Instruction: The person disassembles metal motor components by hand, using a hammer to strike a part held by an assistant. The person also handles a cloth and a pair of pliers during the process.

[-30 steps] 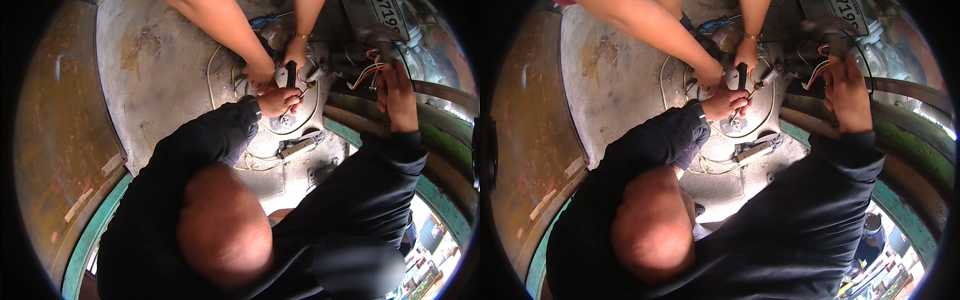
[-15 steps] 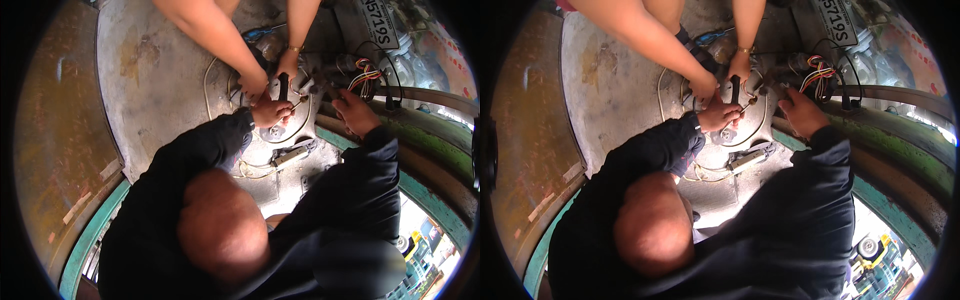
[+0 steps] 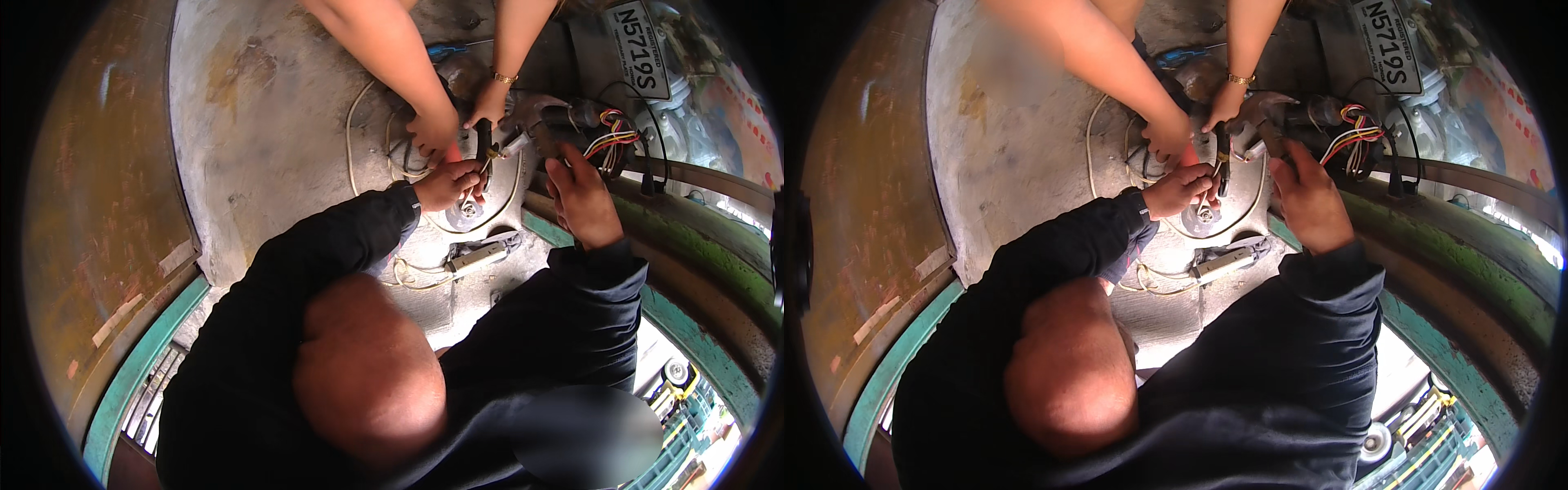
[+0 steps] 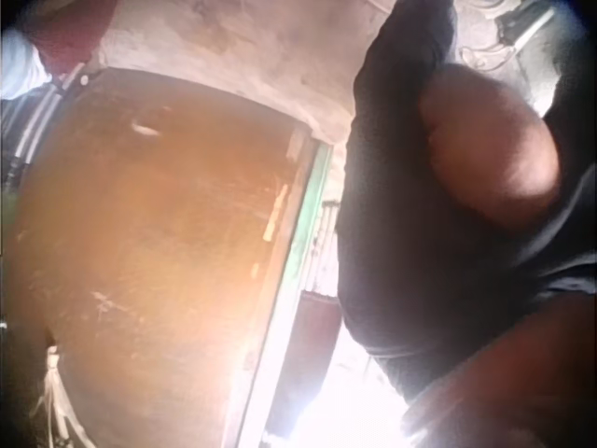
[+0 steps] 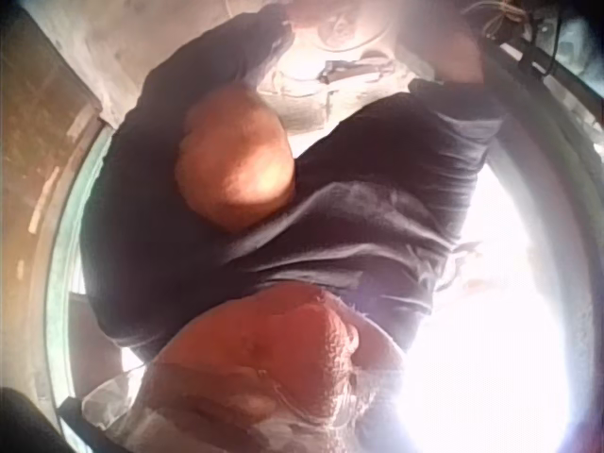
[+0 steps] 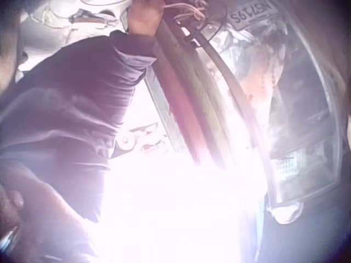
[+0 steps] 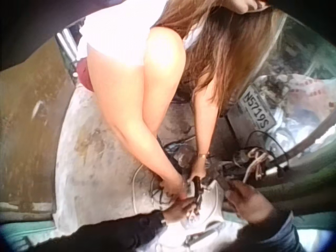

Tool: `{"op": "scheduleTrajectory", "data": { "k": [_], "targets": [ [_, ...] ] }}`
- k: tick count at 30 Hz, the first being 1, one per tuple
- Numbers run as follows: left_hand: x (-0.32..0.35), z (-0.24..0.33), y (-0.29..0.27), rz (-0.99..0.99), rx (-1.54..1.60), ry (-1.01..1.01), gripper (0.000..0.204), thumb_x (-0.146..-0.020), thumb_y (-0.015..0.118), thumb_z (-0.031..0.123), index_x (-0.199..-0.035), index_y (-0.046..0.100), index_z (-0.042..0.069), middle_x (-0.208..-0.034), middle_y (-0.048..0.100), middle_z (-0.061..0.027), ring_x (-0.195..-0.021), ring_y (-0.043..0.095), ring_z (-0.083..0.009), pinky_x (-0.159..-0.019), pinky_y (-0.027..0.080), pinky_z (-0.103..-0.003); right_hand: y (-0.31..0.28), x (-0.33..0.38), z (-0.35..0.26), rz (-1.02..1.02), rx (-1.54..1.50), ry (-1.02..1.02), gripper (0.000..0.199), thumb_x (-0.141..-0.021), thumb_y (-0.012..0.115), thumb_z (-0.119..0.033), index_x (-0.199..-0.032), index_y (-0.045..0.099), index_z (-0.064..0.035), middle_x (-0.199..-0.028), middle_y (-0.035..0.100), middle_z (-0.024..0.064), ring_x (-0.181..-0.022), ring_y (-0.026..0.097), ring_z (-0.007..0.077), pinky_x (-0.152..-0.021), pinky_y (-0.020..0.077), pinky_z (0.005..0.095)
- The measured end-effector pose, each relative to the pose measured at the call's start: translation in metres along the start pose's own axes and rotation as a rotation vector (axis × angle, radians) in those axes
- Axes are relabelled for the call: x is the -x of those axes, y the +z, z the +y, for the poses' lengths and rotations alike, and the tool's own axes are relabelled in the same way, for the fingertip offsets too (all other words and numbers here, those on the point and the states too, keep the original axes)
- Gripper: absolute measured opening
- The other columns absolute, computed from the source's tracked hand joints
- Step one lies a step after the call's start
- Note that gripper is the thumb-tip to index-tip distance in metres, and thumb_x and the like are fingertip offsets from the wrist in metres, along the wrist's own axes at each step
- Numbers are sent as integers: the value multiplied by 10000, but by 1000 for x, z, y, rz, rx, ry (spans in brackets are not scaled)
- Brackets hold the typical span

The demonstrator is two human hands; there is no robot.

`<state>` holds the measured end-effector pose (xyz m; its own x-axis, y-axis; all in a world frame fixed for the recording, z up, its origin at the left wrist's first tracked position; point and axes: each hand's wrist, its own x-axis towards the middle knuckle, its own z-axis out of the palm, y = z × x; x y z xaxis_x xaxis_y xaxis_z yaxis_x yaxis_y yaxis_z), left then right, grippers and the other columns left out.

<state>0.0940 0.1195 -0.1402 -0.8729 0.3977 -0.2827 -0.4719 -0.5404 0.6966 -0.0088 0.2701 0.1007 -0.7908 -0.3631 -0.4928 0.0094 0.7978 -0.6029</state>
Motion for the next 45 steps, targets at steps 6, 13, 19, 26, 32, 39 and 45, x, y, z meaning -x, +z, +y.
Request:
{"op": "scheduleTrajectory", "data": {
  "k": [6, 13, 19, 26, 32, 39, 45],
  "targets": [
    [7, -22, -10, -19, -31, 156, 158, -1083, 402, 88, -1076, 534, 2, -974, 602, -77, -1010, 668, -225, -955, 522, -385, 5, -11, -13, -191, 218, -91, 356, -988, 569, -217, -1288, 568, -26, -829, 627, 162, -740, 628, 260, -708, 497, 388],
    [22, 8, 3, 164, 123, 174, 182, -1087, 372, 59, -1192, 508, -1, -1047, 604, -101, -981, 652, -211, -968, 545, -406, 7, 21, -3, 133, -11, -18, 356, -1005, 560, -245, -1280, 558, -19, -822, 627, 192, -699, 603, 281, -675, 491, 398],
    [42, 29, -8, 231, -241, 110, 149, -1050, 386, 21, -1084, 532, 26, -947, 623, -57, -833, 638, -134, -762, 527, -290, 54, 84, 64, 189, -103, 136, 300, -1006, 573, -256, -1176, 557, -10, -781, 599, 164, -671, 573, 272, -647, 461, 384],
    [48, 21, -9, 227, -984, 228, 251, -930, 660, 72, -1118, 503, 19, -998, 586, -71, -894, 605, -170, -814, 513, -314, 204, 167, 119, 415, -987, 422, 339, -1009, 605, -246, -1250, 473, -48, -680, 497, 1, -473, 429, 77, -417, 337, 276],
    [39, 2, -7, 259, -1171, 226, 271, -899, 705, 100, -1076, 520, 12, -970, 636, -135, -871, 652, -279, -771, 522, -366, 286, 195, 141, 389, -376, 326, 412, -989, 592, -193, -1340, 482, -7, -977, 679, 254, -943, 679, 451, -806, 531, 467],
    [37, -5, -8, 272, -1114, 67, 289, -886, 749, 110, -1070, 542, 30, -871, 591, -41, -797, 609, -131, -698, 511, -301, 322, 187, 143, 333, -239, 249, 513, -940, 594, -153, -1429, 443, -114, -1204, 588, 211, -1010, 643, 434, -828, 542, 512],
    [49, -9, -3, 274, -1137, 44, 333, -870, 778, 156, -1055, 531, 32, -785, 544, 4, -698, 537, -99, -637, 485, -294, 332, 186, 146, 288, -252, 248, 565, -910, 615, -139, -1443, 428, -143, -1215, 554, 198, -1030, 630, 433, -827, 541, 511]
  ]
}}
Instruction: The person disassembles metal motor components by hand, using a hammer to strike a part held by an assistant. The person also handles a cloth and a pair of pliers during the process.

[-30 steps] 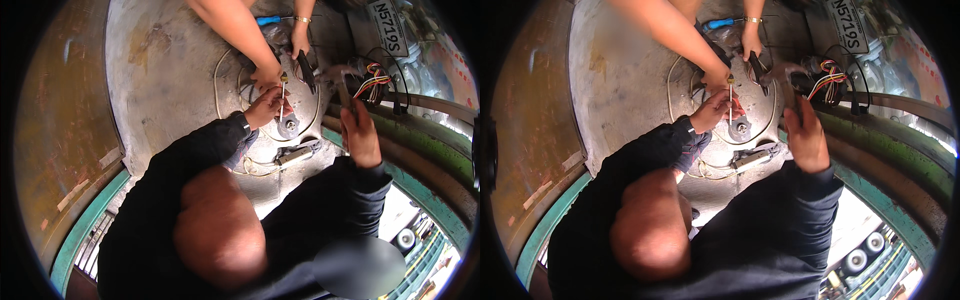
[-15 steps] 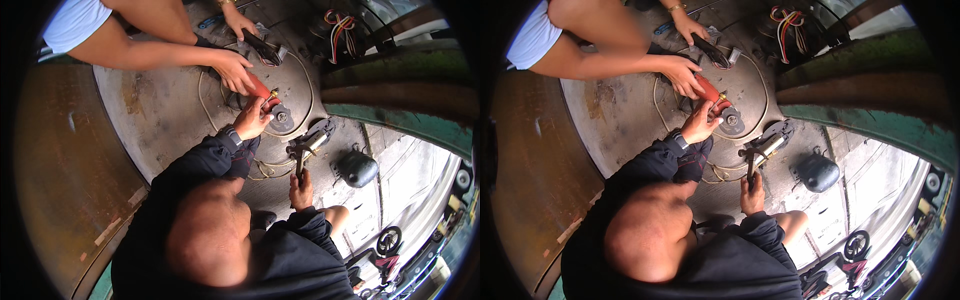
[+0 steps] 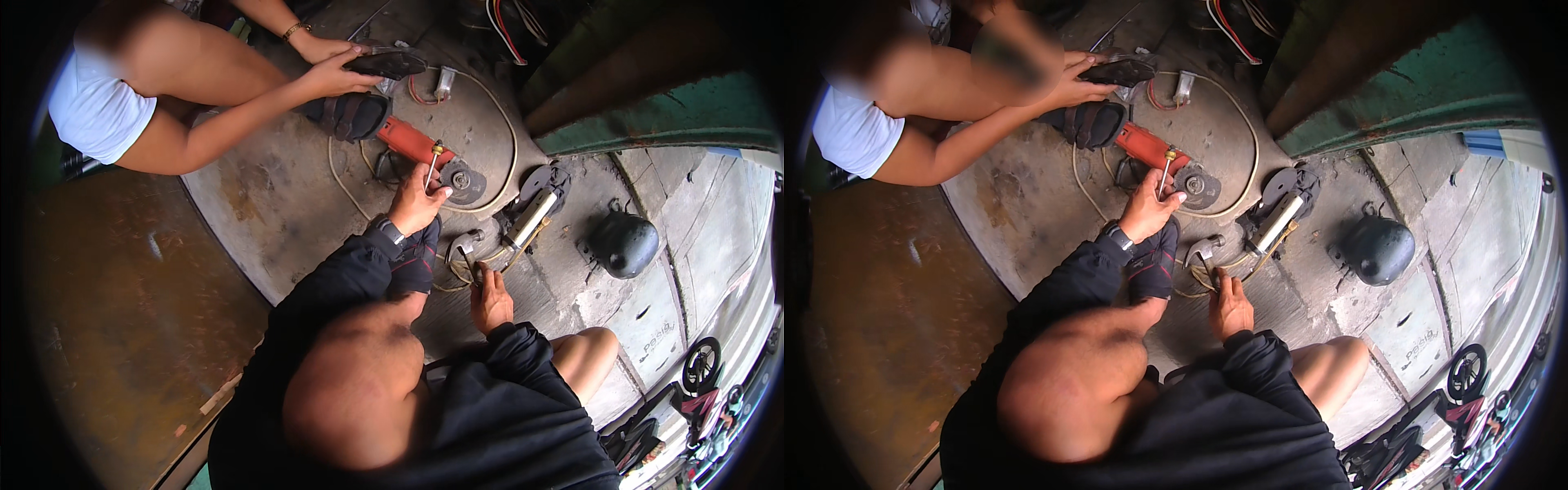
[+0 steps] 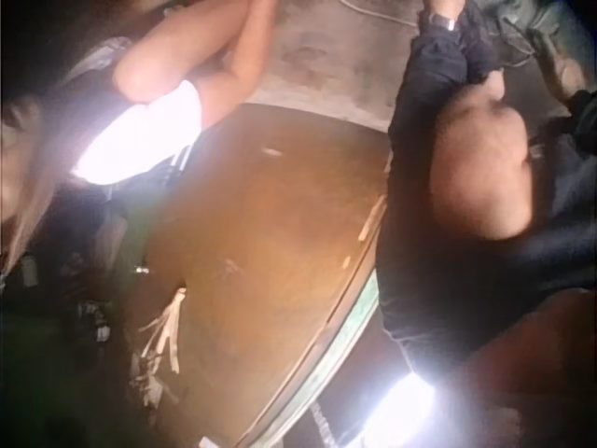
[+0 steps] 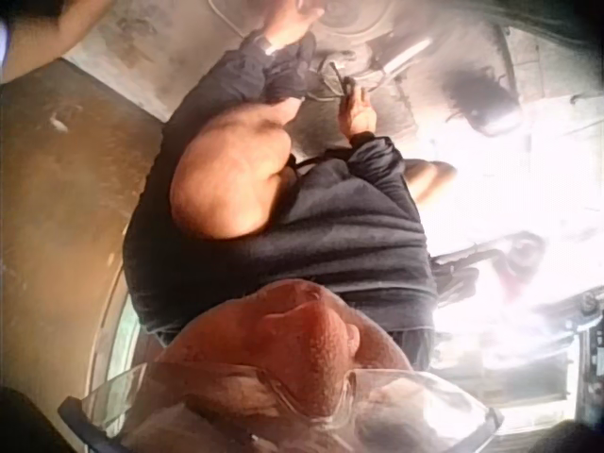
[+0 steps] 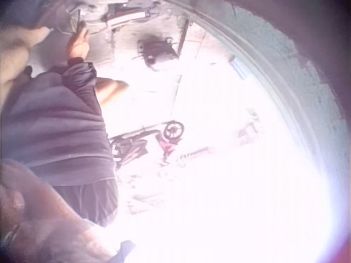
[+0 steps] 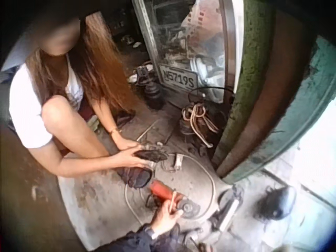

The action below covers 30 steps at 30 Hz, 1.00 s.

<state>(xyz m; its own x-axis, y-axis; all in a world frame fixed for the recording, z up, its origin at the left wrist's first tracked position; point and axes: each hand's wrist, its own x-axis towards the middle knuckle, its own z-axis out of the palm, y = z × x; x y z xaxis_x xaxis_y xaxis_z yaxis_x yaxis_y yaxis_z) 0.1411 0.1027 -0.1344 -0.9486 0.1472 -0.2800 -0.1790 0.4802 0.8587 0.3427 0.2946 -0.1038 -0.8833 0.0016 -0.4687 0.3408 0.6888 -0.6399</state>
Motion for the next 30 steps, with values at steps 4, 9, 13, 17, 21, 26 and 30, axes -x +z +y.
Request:
{"op": "scheduleTrajectory", "data": {
  "k": [4, 9, 13, 17, 21, 26, 30],
  "targets": [
    [12, 40, 0, -24, -194, -94, 420, -812, 831, 178, -1062, 529, 28, -808, 538, -28, -720, 530, -147, -671, 487, -312, 6, 1, 9, 21, -57, 4, 561, -910, 616, -139, -1440, 430, -141, -1212, 556, 205, -1034, 626, 441, -838, 534, 510],
    [3, 46, -5, 123, -477, 423, 559, -718, 879, 198, -1119, 532, 25, -1035, 572, -124, -980, 565, -301, -865, 482, -410, 0, -6, 11, -51, -56, 14, 553, -905, 616, -124, -1430, 439, -135, -1204, 553, 213, -1038, 621, 450, -859, 521, 514],
    [-12, 55, 2, -54, -498, 463, 599, -688, 893, 281, -1093, 539, 16, -1112, 579, -153, -1072, 559, -368, -931, 460, -464, -3, -16, 9, 31, -52, -39, 564, -889, 630, -90, -1420, 449, -150, -1181, 551, 207, -1027, 616, 452, -843, 525, 509],
    [-13, 58, 13, -40, -491, 237, 622, -695, 901, 360, -1069, 543, 16, -1047, 610, -148, -1009, 597, -364, -897, 484, -452, -2, -26, 15, 48, -46, -36, 582, -887, 628, -74, -1435, 449, -150, -1188, 547, 197, -1032, 620, 438, -856, 524, 494],
    [-14, 44, 5, -64, -403, 120, 545, -759, 880, 337, -1051, 546, 20, -994, 642, -117, -916, 642, -278, -816, 523, -402, 8, -29, 20, 117, -48, -118, 579, -857, 573, 6, -1423, 485, -80, -1183, 536, 207, -1087, 586, 411, -911, 507, 457],
    [-1, 60, -34, -161, -265, 21, 350, -876, 786, 246, -1048, 574, 26, -952, 635, -41, -845, 604, -135, -776, 516, -307, 3, -33, 17, 106, -93, -103, 604, -822, 587, 6, -1414, 496, -75, -1198, 512, 238, -1122, 561, 427, -944, 496, 462],
    [19, 86, -79, -268, -373, -74, 238, -948, 701, 218, -1045, 597, 28, -905, 638, -22, -823, 581, -107, -768, 486, -286, 9, -33, 21, 89, -107, -90, 593, -811, 608, -12, -1393, 507, -70, -1204, 504, 245, -1128, 553, 434, -951, 490, 477]
  ]
}}
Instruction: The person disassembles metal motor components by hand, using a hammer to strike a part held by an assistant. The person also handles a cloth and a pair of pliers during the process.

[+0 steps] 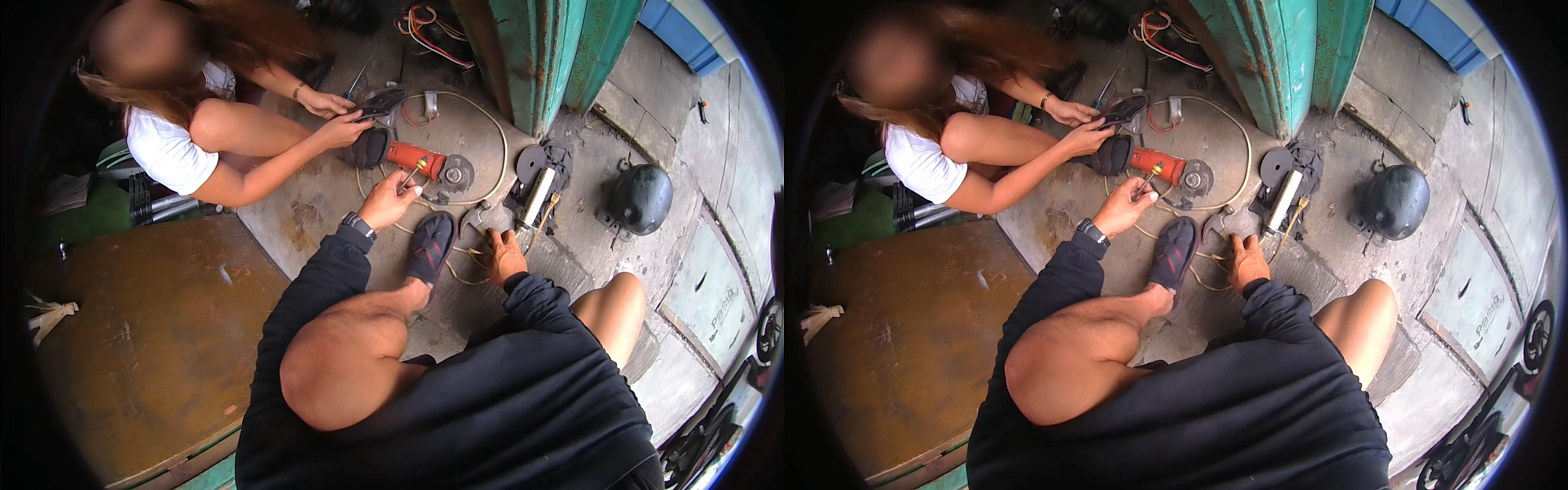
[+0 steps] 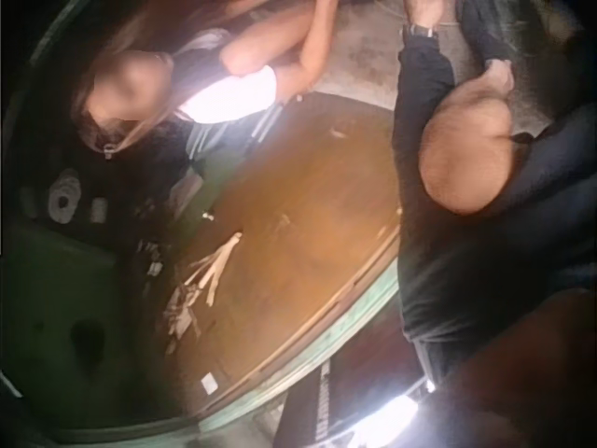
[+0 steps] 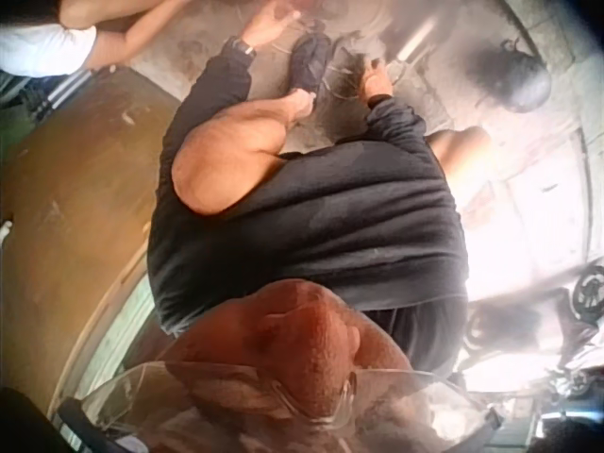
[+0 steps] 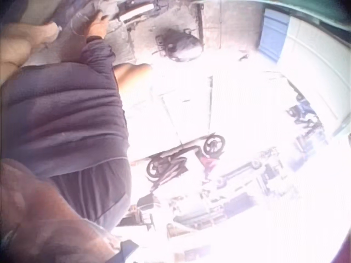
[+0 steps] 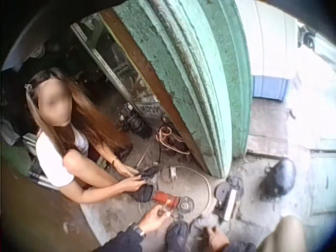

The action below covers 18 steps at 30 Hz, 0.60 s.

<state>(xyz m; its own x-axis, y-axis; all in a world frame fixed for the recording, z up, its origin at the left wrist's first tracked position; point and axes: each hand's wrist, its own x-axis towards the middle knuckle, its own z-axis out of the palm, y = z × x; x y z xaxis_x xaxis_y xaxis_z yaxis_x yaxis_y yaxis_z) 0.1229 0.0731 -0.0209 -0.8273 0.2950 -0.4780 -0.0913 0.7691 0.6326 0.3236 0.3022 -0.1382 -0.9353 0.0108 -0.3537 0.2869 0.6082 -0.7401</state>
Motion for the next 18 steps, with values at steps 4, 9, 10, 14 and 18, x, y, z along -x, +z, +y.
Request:
{"op": "scheduleTrajectory", "data": {
  "k": [4, 9, 10, 14, 18],
  "targets": [
    [-8, -13, -16, -76, -72, -18, 217, -989, 651, 226, -1056, 604, 25, -882, 641, -18, -799, 583, -90, -723, 477, -277, 0, 2, 4, 0, 31, 9, 590, -804, 652, -84, -1373, 505, -42, -1196, 509, 250, -1136, 548, 433, -954, 488, 482],
    [-25, -68, 22, 5, 58, 107, 266, -983, 630, 263, -1001, 613, -2, -851, 659, -108, -751, 627, -225, -709, 495, -366, 10, -4, -1, 26, 51, 61, 609, -812, 676, -142, -1384, 497, -36, -1223, 517, 263, -1126, 546, 431, -978, 474, 479],
    [-19, -56, 27, -25, -56, 156, 258, -988, 619, 243, -1013, 613, -13, -906, 635, -134, -807, 629, -279, -746, 496, -375, 11, -3, 4, 28, 74, 86, 617, -814, 684, -150, -1391, 494, -44, -1244, 518, 258, -1135, 540, 425, -991, 465, 477],
    [5, -105, 24, -8, -167, 383, 193, -961, 622, 167, -1035, 641, -11, -1016, 585, -152, -946, 612, -342, -832, 496, -405, 11, 0, -4, 60, 36, 98, 615, -802, 688, -147, -1384, 510, -62, -1243, 526, 223, -1153, 526, 403, -1010, 449, 466],
    [15, -170, 5, -28, -294, 371, 191, -927, 639, 119, -1070, 655, -5, -1041, 585, -150, -968, 602, -348, -859, 492, -414, 16, -4, -14, 155, 88, 149, 579, -785, 674, -125, -1346, 545, -65, -1227, 536, 182, -1143, 527, 390, -989, 447, 476]
  ]
}}
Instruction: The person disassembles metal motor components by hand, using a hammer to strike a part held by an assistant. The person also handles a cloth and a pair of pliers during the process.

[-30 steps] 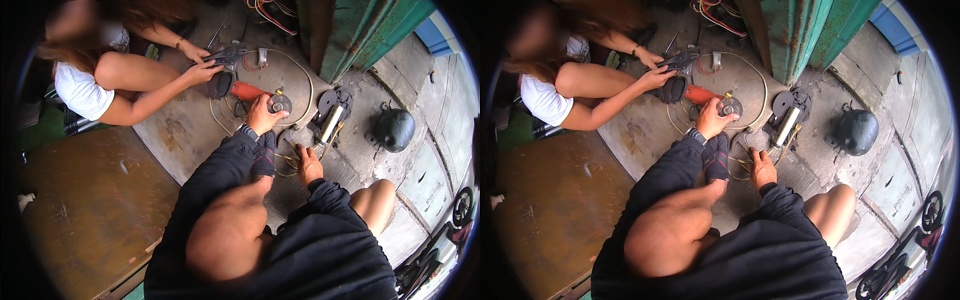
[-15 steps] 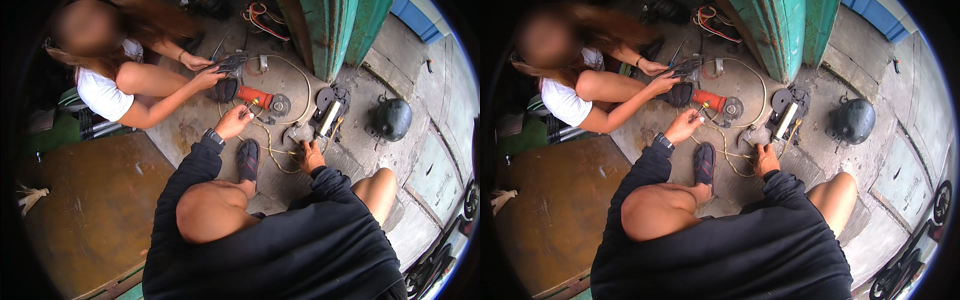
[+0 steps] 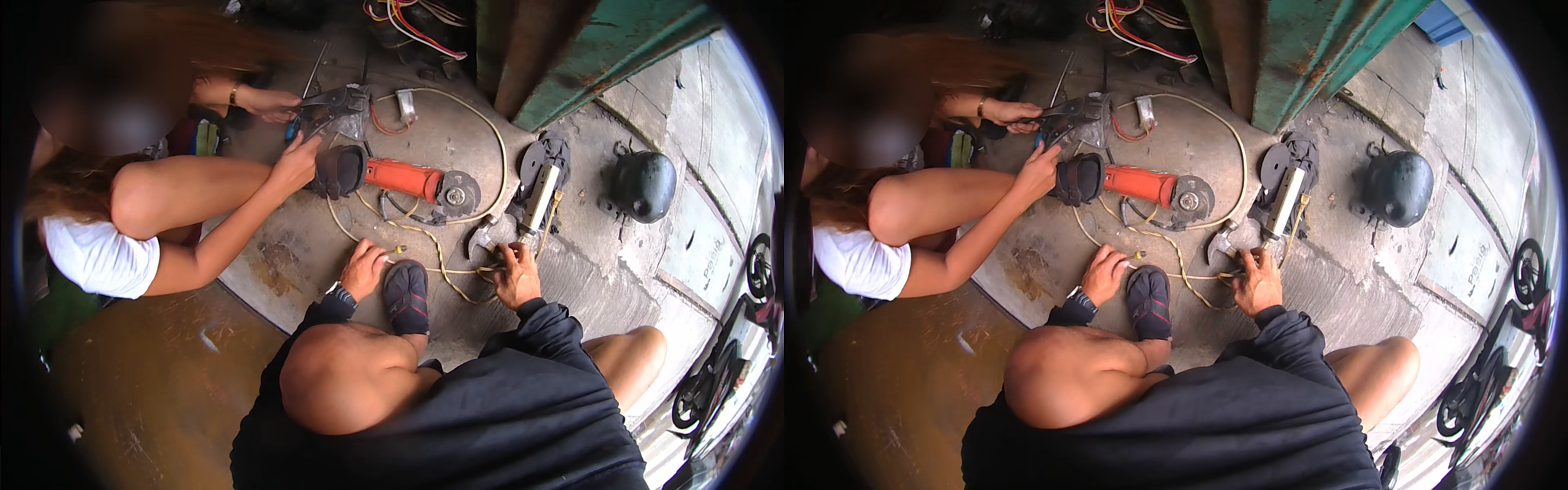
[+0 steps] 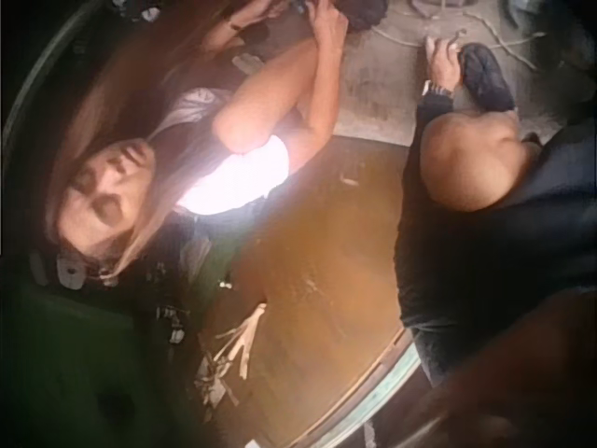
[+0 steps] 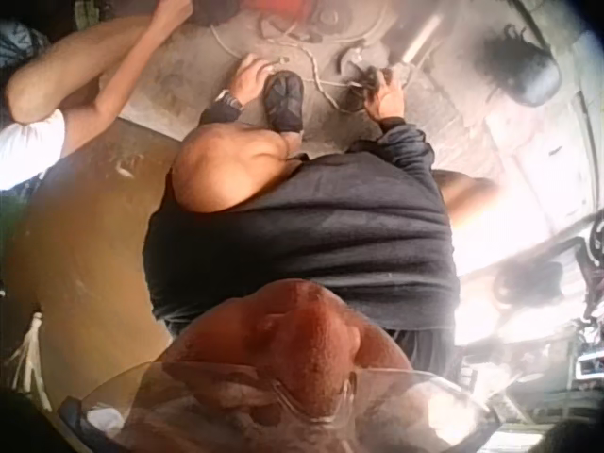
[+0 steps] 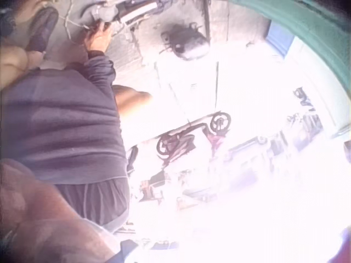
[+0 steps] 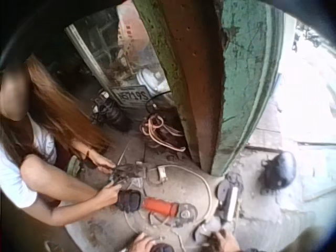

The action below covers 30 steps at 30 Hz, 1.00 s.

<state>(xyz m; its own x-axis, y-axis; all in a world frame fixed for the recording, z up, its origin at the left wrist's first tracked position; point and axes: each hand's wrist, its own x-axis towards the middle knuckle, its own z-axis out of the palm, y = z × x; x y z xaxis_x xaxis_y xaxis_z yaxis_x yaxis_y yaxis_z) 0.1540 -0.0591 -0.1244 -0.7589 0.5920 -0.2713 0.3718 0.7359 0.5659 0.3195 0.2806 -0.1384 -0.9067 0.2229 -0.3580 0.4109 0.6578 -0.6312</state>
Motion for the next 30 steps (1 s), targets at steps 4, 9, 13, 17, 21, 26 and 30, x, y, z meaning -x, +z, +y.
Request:
{"op": "scheduleTrajectory", "data": {
  "k": [4, 9, 13, 17, 21, 26, 30],
  "targets": [
    [10, -14, -23, 20, -209, 30, 242, -893, 651, 82, -1123, 643, 8, -1077, 595, -150, -999, 599, -360, -887, 488, -426, 4, -18, -28, 68, 60, 43, 531, -767, 662, -114, -1290, 587, -61, -1190, 551, 158, -1128, 530, 379, -972, 444, 479],
    [-43, 12, -37, 60, 167, 108, 223, -919, 647, 57, -1137, 634, 11, -1048, 638, -142, -947, 642, -332, -846, 514, -375, -1, -47, -55, 176, -425, 134, 335, -953, 611, -170, -1256, 595, -29, -1102, 614, 167, -941, 653, 325, -845, 520, 403],
    [-92, 51, -63, 143, 385, 264, 180, -965, 627, 79, -1129, 630, 3, -1006, 660, -113, -913, 656, -259, -820, 523, -357, 11, -84, -73, 198, -994, 300, 370, -1033, 587, -273, -1285, 583, -2, -1111, 668, 63, -954, 611, 135, -809, 516, 319],
    [-129, 39, -60, 265, 1353, -49, 313, -1025, 581, 134, -1306, 537, 3, -1177, 642, -76, -1058, 624, -183, -944, 502, -351, 17, -99, -91, 252, -1060, 375, 296, -1011, 633, -227, -1233, 608, -32, -1063, 658, 32, -938, 591, 115, -763, 509, 282],
    [-148, 34, -70, 276, 1556, -127, 455, -1019, 589, 191, -1416, 462, 8, -1328, 576, -108, -1237, 543, -225, -1101, 404, -399, 21, -97, -82, 267, -1058, 327, 190, -1001, 648, -185, -1126, 623, -44, -968, 654, 1, -869, 604, 98, -737, 517, 267],
    [-157, 15, -79, 203, 1740, 139, 601, -1001, 617, 259, -1500, 362, 42, -1456, 466, -89, -1366, 416, -208, -1179, 287, -415, 15, -99, -86, 185, -1139, 370, 143, -1000, 640, -154, -1094, 612, -49, -945, 645, 9, -772, 623, 113, -718, 531, 288],
    [-167, 20, -76, 237, 1814, 34, 564, -972, 662, 272, -1457, 435, 95, -1428, 486, -26, -1348, 425, -175, -1157, 318, -404, 13, -96, -78, 188, -1154, 388, 143, -1006, 621, -138, -1118, 591, -54, -966, 643, 18, -782, 635, 127, -722, 536, 296]
  ]
}}
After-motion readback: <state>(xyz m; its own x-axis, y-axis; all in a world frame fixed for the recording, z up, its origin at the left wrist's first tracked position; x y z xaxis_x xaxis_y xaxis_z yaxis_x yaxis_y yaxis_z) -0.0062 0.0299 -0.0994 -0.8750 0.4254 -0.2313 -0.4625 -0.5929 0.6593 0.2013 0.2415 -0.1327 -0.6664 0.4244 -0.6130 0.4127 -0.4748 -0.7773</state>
